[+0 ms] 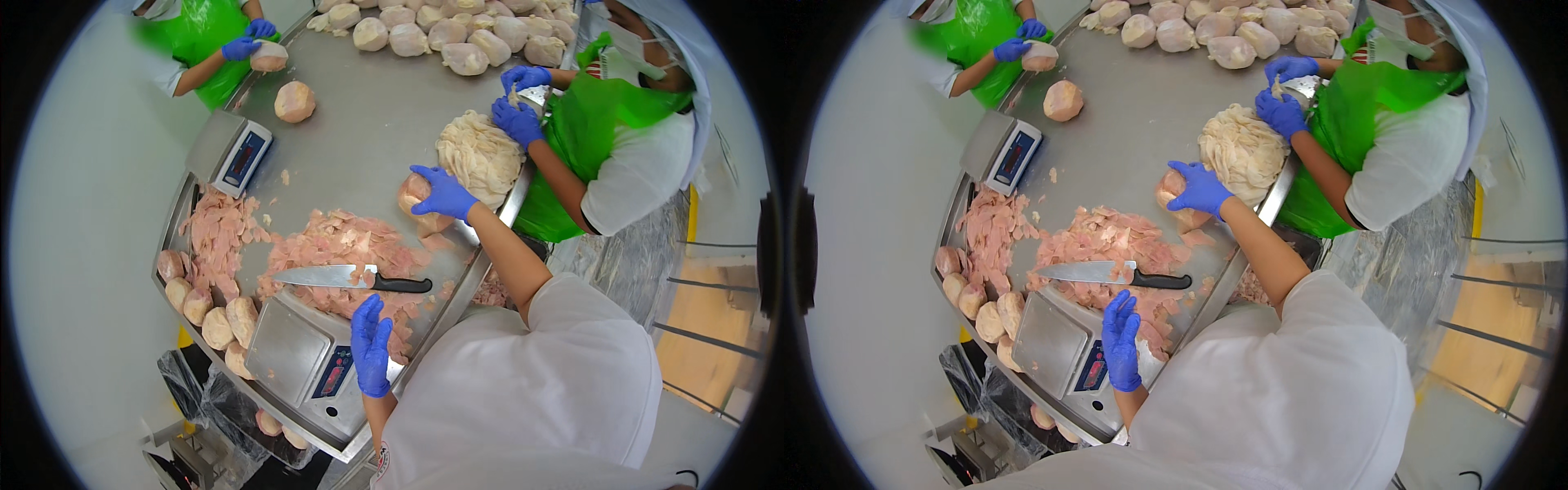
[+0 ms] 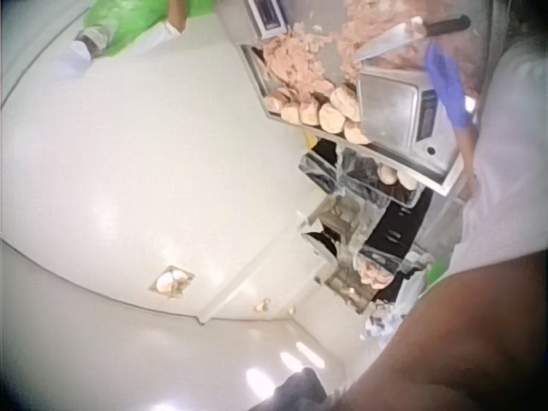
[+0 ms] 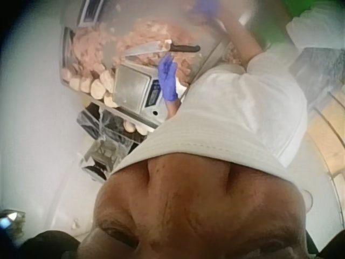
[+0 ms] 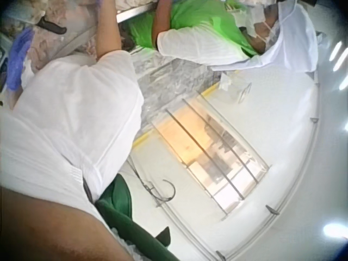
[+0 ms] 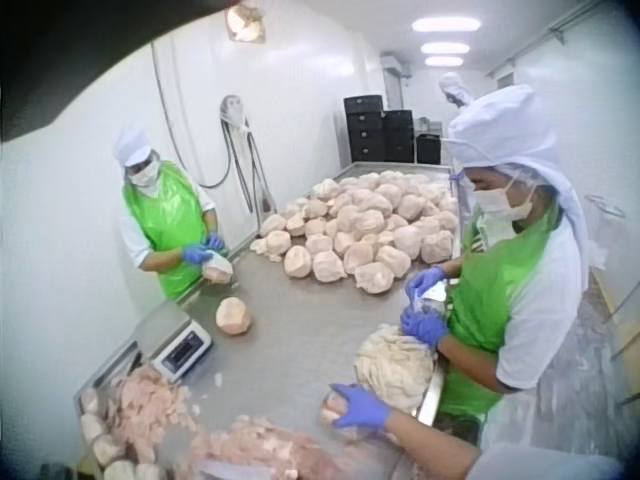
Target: The person trims fat and skin from raw chicken breasts using a knife on a digital scale. They repeatedly weigh the chicken, trim excess material, and place the trimmed pieces into a bin while discarding the trimmings. The process is repeated for multiple chicken breasts in a commercial kitchen setting.
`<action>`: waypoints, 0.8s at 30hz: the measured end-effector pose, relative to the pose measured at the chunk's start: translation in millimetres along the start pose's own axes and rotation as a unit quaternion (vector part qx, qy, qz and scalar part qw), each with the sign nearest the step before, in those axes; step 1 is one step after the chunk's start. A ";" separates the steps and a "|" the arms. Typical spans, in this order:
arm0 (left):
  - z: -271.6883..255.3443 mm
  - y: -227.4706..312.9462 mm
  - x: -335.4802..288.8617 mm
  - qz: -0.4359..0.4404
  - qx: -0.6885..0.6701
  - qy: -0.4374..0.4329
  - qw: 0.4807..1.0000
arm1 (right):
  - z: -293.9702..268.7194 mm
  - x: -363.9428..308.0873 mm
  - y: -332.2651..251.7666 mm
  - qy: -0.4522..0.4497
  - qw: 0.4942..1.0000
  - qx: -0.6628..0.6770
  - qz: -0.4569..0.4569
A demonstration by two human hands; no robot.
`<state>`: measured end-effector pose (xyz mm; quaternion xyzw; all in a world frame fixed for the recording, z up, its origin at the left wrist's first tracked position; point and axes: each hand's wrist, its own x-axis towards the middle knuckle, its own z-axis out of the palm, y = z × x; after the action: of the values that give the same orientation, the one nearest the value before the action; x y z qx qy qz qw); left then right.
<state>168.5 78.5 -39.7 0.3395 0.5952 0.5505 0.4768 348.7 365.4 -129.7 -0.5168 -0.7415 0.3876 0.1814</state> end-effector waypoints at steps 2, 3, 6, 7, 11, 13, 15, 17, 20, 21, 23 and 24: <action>4.5 -12.8 -1.9 -0.041 -0.033 -0.038 0.998 | 10.5 -6.2 24.4 -0.023 0.956 0.292 0.002; 8.5 -21.5 2.0 -0.070 -0.080 -0.039 0.994 | 6.4 -18.2 26.8 -0.033 0.925 0.374 0.060; 21.9 -53.3 14.4 -0.143 -0.189 -0.044 0.971 | 5.0 -59.8 30.9 -0.060 0.836 0.519 0.169; 23.8 -73.5 23.5 -0.083 -0.120 -0.020 0.989 | 6.4 -65.7 22.8 -0.067 0.843 0.509 0.161; 17.1 -83.2 75.4 0.069 0.159 0.044 0.984 | -8.0 -54.8 -23.1 -0.073 0.906 0.410 0.082; -6.0 -40.0 94.9 0.034 0.441 0.074 0.894 | 1.8 -29.3 -40.4 -0.101 0.919 0.378 0.041; -20.3 -38.7 141.9 0.135 0.498 0.054 0.855 | 11.0 -8.0 -48.5 -0.112 0.944 0.310 0.007; -37.6 -56.0 172.1 0.156 0.491 0.029 0.857 | 35.5 6.1 -65.9 -0.145 0.975 0.165 -0.030; -36.5 -76.0 204.8 0.137 0.560 -0.079 0.813 | 53.1 29.5 -59.9 -0.123 0.992 -0.037 -0.019; -8.9 -80.1 203.3 0.140 0.591 -0.050 0.793 | 53.4 37.8 -24.5 -0.090 0.996 -0.018 0.019; 33.4 -78.5 178.3 0.132 0.656 0.033 0.742 | 50.1 41.4 5.0 -0.053 0.996 0.025 0.073; 39.4 -84.2 170.9 0.145 0.663 0.042 0.733 | 47.1 36.4 11.7 -0.046 0.993 0.047 0.095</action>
<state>162.0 236.6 -152.9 0.6283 0.7722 0.0928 0.0196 309.9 382.2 -173.3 -0.5571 -0.6776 0.4611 0.1340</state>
